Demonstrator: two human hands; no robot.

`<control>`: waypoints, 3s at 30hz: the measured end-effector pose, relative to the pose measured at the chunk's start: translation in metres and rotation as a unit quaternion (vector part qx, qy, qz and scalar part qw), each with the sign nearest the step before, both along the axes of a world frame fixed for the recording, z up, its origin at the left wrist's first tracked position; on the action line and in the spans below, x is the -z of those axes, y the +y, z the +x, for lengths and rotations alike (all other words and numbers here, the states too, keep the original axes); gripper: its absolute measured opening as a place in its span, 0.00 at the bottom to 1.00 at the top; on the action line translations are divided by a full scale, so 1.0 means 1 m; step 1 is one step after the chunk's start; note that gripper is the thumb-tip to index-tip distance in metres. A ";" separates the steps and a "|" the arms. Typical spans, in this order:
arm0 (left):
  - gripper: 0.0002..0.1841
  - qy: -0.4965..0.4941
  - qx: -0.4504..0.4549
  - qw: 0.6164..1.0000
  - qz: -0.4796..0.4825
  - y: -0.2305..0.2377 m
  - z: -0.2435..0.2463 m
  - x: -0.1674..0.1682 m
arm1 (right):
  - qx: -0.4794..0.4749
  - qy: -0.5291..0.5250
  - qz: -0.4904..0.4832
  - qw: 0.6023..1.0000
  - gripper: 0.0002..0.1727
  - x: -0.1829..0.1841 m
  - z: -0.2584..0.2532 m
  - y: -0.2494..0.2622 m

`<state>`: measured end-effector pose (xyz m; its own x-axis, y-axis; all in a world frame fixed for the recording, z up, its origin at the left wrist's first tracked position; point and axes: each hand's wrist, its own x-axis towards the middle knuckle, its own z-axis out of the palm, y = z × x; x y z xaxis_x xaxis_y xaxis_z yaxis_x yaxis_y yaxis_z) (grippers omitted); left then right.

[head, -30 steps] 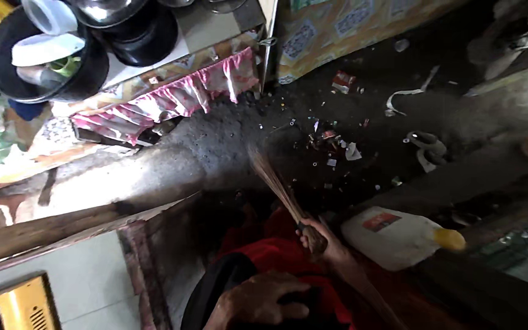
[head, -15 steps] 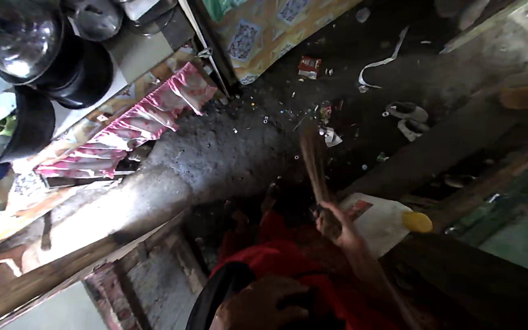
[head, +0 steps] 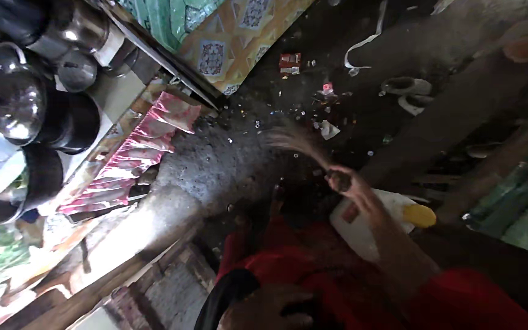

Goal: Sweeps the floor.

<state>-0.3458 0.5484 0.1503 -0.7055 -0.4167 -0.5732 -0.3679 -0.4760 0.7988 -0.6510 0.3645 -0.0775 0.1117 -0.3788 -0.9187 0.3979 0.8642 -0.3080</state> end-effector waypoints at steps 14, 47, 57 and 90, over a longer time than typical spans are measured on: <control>0.22 0.027 0.026 0.999 0.004 0.012 0.035 0.005 | -0.061 0.026 0.006 0.998 0.16 -0.084 0.111 0.073; 0.21 0.018 -0.127 0.992 -0.016 0.091 0.292 0.017 | -0.452 -0.015 0.068 0.889 0.49 -0.013 0.498 0.212; 0.21 0.025 -0.156 0.986 0.049 0.107 0.309 0.027 | -0.546 0.076 -0.078 0.830 0.50 0.025 0.493 0.210; 0.24 0.042 -0.118 0.992 0.024 0.096 0.309 0.033 | 0.009 0.072 0.080 0.994 0.08 -0.055 0.442 0.177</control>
<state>-0.0372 0.6446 0.1174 -0.6378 -0.5487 -0.5405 -0.1760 -0.5793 0.7959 -0.2092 0.5411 -0.0230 -0.0313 -0.2278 -0.9732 0.3751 0.8998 -0.2227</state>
